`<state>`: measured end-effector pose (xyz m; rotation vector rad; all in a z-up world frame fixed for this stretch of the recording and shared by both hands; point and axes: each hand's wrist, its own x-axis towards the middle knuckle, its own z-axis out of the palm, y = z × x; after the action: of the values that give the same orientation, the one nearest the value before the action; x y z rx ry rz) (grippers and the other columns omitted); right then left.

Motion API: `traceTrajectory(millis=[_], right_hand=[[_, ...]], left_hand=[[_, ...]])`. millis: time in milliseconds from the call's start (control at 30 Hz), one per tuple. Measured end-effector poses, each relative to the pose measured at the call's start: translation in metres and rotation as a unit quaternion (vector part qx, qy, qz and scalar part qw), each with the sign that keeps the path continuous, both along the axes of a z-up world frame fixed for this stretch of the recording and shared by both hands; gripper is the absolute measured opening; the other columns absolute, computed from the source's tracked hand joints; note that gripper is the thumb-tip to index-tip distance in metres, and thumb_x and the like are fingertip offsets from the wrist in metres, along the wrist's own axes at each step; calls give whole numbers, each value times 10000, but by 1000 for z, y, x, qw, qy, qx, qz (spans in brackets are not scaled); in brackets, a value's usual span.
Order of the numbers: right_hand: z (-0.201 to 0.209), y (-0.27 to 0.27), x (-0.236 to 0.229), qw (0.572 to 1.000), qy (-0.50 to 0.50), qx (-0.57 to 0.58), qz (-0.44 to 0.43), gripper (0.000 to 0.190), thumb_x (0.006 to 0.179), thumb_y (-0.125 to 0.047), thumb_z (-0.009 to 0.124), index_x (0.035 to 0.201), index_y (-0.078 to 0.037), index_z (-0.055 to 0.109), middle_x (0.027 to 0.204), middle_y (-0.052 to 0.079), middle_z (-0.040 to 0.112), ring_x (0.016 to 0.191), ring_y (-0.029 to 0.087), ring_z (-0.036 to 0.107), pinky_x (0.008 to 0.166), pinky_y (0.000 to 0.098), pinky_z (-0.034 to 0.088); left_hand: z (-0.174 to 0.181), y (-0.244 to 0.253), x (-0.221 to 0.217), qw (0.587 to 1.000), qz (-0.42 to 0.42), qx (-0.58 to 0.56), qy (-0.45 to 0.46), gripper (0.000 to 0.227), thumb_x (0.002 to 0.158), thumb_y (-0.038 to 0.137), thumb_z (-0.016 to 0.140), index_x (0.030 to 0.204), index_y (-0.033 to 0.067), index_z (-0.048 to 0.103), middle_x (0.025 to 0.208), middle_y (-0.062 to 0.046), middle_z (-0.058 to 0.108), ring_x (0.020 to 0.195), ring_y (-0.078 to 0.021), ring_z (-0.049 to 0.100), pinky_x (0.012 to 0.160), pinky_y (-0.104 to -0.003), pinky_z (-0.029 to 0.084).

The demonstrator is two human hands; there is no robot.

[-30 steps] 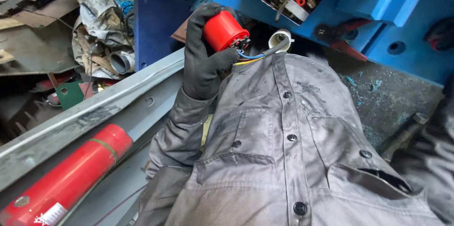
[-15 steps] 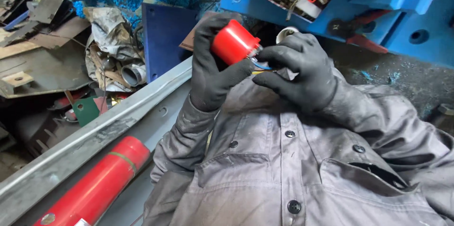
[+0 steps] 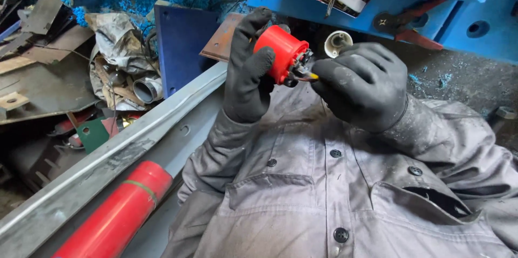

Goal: The recorder is wiring and assembling an industrial electrical plug using various hand tools.

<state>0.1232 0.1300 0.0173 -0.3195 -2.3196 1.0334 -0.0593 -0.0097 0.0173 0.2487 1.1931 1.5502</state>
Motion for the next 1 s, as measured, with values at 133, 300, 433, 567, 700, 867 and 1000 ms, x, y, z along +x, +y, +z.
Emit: traceTrajectory(millis=[133,300,433,567,700,867,1000], right_hand=[[0,-16,10,984,-19,-160,-80,192,965,-60,783,1110,-6,670,963,128,715,829,242,713,751,332,556],[19,-20,7,911,-16,-373,-174,186,1011,-66,708,1147,4,602,993,104,723,888,144,714,783,261,573],[31,-17,15,924,-126,-346,-100,140,985,-94,709,1091,-16,662,887,87,743,754,121,729,659,271,558],[40,-16,20,925,-192,-324,-59,151,955,-124,687,1074,-32,697,832,106,735,663,172,733,589,304,543],[39,-20,24,933,-192,-299,-46,158,953,-129,682,1067,-20,680,878,135,699,695,220,717,618,331,542],[44,-16,18,942,-195,-273,-13,214,909,-120,686,1110,-48,691,837,136,645,731,282,668,660,388,508],[43,-19,17,922,-216,-321,-14,251,896,-132,687,1138,-63,689,820,126,655,677,255,679,611,364,518]], left_hand=[[-10,-8,14,997,38,36,64,548,1057,264,685,1493,24,457,1360,-141,572,1214,-226,594,1083,-368,529],[-20,-12,27,993,82,56,66,544,1059,264,665,1492,-2,473,1374,-160,575,1235,-258,613,1072,-401,527],[-23,-10,38,988,145,50,-34,565,1030,269,648,1503,20,463,1383,-199,565,1266,-296,604,1116,-451,521],[-26,-13,44,984,132,91,-71,498,1036,265,652,1438,27,479,1401,-210,568,1229,-322,609,1067,-484,539],[-27,-19,46,986,139,92,-7,478,1059,271,656,1418,0,494,1397,-216,571,1246,-287,576,1101,-472,538],[-24,-20,44,987,132,85,38,524,1037,281,661,1440,-16,503,1440,-223,564,1331,-292,586,1117,-474,540],[-21,-28,41,990,101,90,42,524,1046,279,662,1460,-7,515,1467,-215,555,1323,-296,588,1129,-474,544]])
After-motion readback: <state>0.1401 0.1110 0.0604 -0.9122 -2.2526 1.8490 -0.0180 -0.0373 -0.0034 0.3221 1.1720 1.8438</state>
